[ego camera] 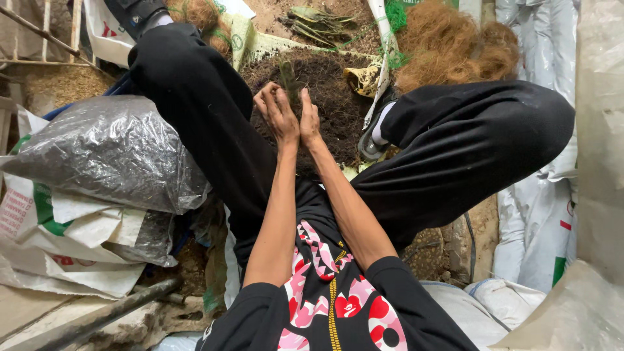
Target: The person sits cross-legged on the floor and mixes soil with both hands inside a large open sack. They repeatedly scoop, turn, and break up the soil to blend it with fibrous material.
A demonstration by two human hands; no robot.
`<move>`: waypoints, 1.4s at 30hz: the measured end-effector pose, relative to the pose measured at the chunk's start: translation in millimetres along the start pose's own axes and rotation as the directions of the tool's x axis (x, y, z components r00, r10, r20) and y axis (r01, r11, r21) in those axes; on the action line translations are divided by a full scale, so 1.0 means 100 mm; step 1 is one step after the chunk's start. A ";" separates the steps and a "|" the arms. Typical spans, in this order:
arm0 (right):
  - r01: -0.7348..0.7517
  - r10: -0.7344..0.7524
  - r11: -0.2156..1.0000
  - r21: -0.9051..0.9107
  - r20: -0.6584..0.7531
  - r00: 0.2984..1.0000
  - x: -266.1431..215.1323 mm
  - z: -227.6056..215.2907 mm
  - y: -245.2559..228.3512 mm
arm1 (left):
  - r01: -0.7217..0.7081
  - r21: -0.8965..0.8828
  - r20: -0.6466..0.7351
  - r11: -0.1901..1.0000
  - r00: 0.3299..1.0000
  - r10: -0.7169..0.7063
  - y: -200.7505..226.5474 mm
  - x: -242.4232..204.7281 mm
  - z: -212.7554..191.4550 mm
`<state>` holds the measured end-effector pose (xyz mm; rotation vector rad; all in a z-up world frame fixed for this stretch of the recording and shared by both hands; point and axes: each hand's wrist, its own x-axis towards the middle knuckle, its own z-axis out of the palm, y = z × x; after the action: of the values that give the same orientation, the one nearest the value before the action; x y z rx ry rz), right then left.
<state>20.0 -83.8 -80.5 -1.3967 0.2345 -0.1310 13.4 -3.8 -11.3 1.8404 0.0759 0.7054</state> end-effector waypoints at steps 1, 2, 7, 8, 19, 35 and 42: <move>0.010 -0.010 1.000 -0.016 -0.013 1.000 0.02 -0.04 0.07 | 0.017 0.000 0.028 1.000 0.999 -0.017 -0.02 -0.03 0.00; 0.019 -0.020 0.999 -0.032 -0.025 0.999 0.04 -0.06 0.12 | 0.035 0.000 0.055 0.999 0.998 -0.035 -0.05 -0.05 -0.01; -0.071 0.026 0.964 -0.257 -0.176 0.984 0.04 -0.17 0.05 | 0.227 -0.072 0.285 0.971 0.938 -0.198 -0.10 -0.03 0.02; -0.122 0.057 0.925 -0.361 -0.187 0.981 0.01 -0.15 0.01 | 0.333 -0.150 0.403 0.931 0.880 -0.250 -0.11 -0.02 0.01; -0.283 0.113 0.708 -0.647 -0.292 0.950 0.10 -0.49 0.39 | 0.757 -0.382 0.218 0.530 0.631 -0.744 -0.53 -0.07 -0.01; 0.045 0.288 0.320 -0.946 0.142 0.947 -0.21 -0.30 0.85 | 0.772 -0.355 0.228 0.526 0.618 -0.753 -0.54 -0.23 -0.11; -0.138 -0.007 0.838 -0.529 -0.263 0.965 -0.19 -0.45 0.43 | 0.707 -0.701 0.484 0.092 0.566 -0.667 -0.39 -0.13 -0.09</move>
<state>-11.4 -115.7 -127.8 -1.9406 0.5705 -0.1973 9.2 13.5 -49.2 0.6087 0.4694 -0.0756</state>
